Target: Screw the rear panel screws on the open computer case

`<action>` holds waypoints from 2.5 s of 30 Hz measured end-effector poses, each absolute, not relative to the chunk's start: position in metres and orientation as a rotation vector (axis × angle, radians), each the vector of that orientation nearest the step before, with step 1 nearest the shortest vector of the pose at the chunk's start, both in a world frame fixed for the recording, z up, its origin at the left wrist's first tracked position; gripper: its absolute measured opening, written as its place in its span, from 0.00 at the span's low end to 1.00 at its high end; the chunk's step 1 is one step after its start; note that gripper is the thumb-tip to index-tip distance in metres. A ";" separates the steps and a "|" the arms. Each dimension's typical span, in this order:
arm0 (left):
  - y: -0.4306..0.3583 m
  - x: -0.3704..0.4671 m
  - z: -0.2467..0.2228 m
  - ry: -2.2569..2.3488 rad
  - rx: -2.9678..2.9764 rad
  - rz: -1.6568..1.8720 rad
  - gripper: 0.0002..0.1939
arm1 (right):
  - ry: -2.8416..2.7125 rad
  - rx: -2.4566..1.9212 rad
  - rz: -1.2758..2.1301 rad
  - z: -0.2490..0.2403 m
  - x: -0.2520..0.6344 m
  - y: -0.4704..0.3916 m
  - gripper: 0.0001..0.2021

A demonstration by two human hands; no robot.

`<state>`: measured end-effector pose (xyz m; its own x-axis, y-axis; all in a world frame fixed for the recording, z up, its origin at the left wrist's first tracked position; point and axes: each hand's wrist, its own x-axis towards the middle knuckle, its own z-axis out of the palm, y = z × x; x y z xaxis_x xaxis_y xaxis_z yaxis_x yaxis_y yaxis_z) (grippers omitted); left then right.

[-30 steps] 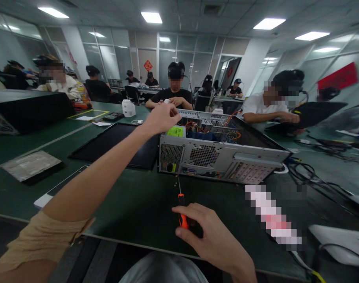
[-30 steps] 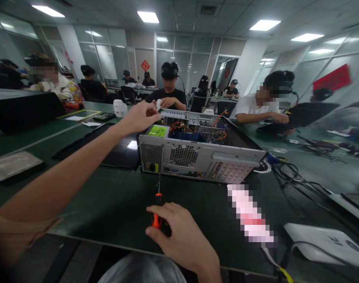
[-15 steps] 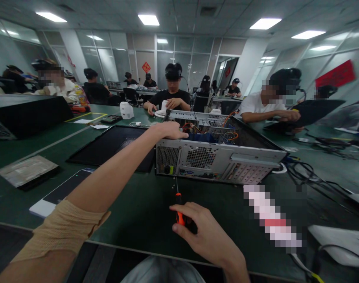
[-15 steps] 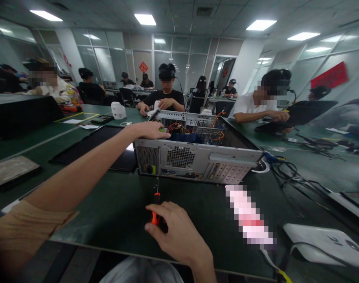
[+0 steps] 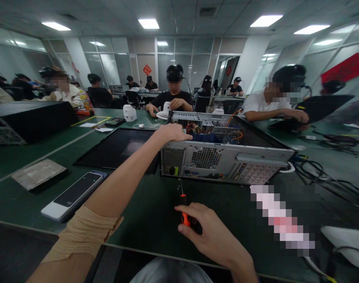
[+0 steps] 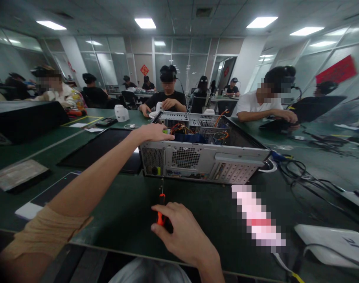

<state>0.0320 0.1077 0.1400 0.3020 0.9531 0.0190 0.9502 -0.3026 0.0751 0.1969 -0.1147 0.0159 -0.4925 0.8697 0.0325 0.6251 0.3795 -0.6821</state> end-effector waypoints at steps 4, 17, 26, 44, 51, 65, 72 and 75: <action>0.107 0.033 0.141 1.835 2.497 0.068 0.45 | -2.251 -1.317 0.883 0.015 0.196 -0.115 0.17; 0.105 0.033 0.141 1.864 2.466 0.093 0.41 | -2.226 -1.345 0.871 0.016 0.210 -0.113 0.20; 0.106 0.033 0.138 1.857 2.502 0.107 0.41 | -2.202 -1.515 0.855 0.018 0.208 -0.113 0.27; 0.107 0.032 0.139 1.835 2.501 0.093 0.45 | -2.189 -1.162 0.649 0.009 0.189 -0.113 0.10; 0.106 0.031 0.141 1.823 2.504 0.106 0.40 | -2.183 -1.135 0.551 0.011 0.197 -0.116 0.15; 0.102 0.034 0.141 1.854 2.491 0.089 0.38 | -2.176 -1.099 0.762 0.014 0.194 -0.117 0.16; 0.104 0.033 0.140 1.854 2.506 0.087 0.40 | -2.181 -1.054 0.750 0.015 0.190 -0.120 0.12; 0.102 0.033 0.140 1.868 2.498 0.071 0.39 | -2.176 -1.108 0.734 0.012 0.190 -0.117 0.09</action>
